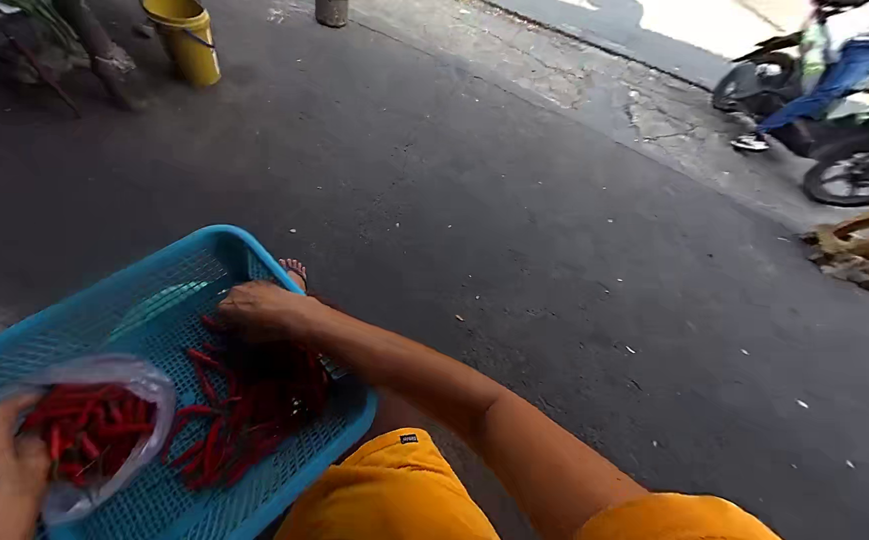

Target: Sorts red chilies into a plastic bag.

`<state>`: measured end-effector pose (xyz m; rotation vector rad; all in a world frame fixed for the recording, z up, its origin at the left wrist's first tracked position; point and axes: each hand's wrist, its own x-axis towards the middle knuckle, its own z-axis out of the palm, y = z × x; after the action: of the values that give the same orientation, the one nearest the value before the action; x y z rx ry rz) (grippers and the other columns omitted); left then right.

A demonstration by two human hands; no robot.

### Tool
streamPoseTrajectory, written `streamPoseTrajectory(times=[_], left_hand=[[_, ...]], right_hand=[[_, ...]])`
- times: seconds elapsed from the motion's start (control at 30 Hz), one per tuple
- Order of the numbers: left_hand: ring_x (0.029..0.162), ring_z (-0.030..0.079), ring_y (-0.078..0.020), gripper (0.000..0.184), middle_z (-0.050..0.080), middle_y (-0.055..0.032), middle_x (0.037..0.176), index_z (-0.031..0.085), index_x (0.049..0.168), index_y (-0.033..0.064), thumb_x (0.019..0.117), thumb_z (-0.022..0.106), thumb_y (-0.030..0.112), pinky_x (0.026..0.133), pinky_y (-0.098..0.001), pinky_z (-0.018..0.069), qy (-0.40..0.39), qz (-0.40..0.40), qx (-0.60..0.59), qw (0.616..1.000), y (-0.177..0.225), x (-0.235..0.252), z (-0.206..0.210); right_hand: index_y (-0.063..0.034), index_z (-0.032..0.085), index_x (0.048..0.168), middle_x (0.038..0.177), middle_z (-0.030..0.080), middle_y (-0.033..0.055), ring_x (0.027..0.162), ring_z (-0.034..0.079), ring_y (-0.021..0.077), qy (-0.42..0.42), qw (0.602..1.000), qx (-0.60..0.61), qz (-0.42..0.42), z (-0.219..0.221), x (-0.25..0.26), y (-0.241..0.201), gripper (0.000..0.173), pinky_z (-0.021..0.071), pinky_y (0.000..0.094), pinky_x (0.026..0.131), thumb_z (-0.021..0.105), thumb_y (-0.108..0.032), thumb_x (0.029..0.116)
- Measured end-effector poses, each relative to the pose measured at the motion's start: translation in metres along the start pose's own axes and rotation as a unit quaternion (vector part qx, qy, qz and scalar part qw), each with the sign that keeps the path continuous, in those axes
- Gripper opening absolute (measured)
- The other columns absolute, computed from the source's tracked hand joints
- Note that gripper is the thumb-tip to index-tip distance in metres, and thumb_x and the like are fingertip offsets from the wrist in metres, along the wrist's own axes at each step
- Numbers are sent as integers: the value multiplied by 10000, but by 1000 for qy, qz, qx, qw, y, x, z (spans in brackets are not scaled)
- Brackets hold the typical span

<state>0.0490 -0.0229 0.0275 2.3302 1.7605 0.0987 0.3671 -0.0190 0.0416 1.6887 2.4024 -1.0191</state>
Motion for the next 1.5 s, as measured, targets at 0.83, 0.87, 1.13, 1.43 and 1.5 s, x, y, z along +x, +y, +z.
streamPoseTrajectory(times=[0.83,0.87,1.13,1.43,1.5], left_hand=[[946,657,-340,157,711,-127,1043,748,1028,71,950,618,31,730,-488,456,106,314,91,939,71,19,66],[940,658,-337,143,710,-124,1015,744,1007,69,976,605,62,731,-487,458,111,316,86,938,69,20,65],[873,649,-345,214,686,-140,976,739,1116,69,1032,586,192,749,-502,456,89,320,94,938,69,22,67],[865,640,-364,227,673,-152,914,741,1101,53,928,621,138,723,-499,462,73,325,38,942,59,24,64],[900,640,-370,236,670,-167,962,732,1117,39,1006,550,138,736,-492,476,75,325,32,942,64,24,59]], right_hand=[[-32,667,1120,917,716,168,866,711,368,106,994,5,-17,14,37,16,158,541,572,759,595,-112,1003],[-34,663,1114,912,712,163,862,708,361,106,994,9,-14,14,37,16,153,541,565,754,598,-111,999],[-13,595,1170,972,702,153,809,714,300,184,977,90,-50,16,34,17,186,578,494,736,574,-79,997],[-32,578,1275,949,732,87,713,714,181,284,940,161,-100,15,32,16,291,595,365,663,501,-52,996],[-29,584,1267,952,727,86,716,714,171,299,933,169,-105,15,32,16,287,598,351,662,489,-44,997]])
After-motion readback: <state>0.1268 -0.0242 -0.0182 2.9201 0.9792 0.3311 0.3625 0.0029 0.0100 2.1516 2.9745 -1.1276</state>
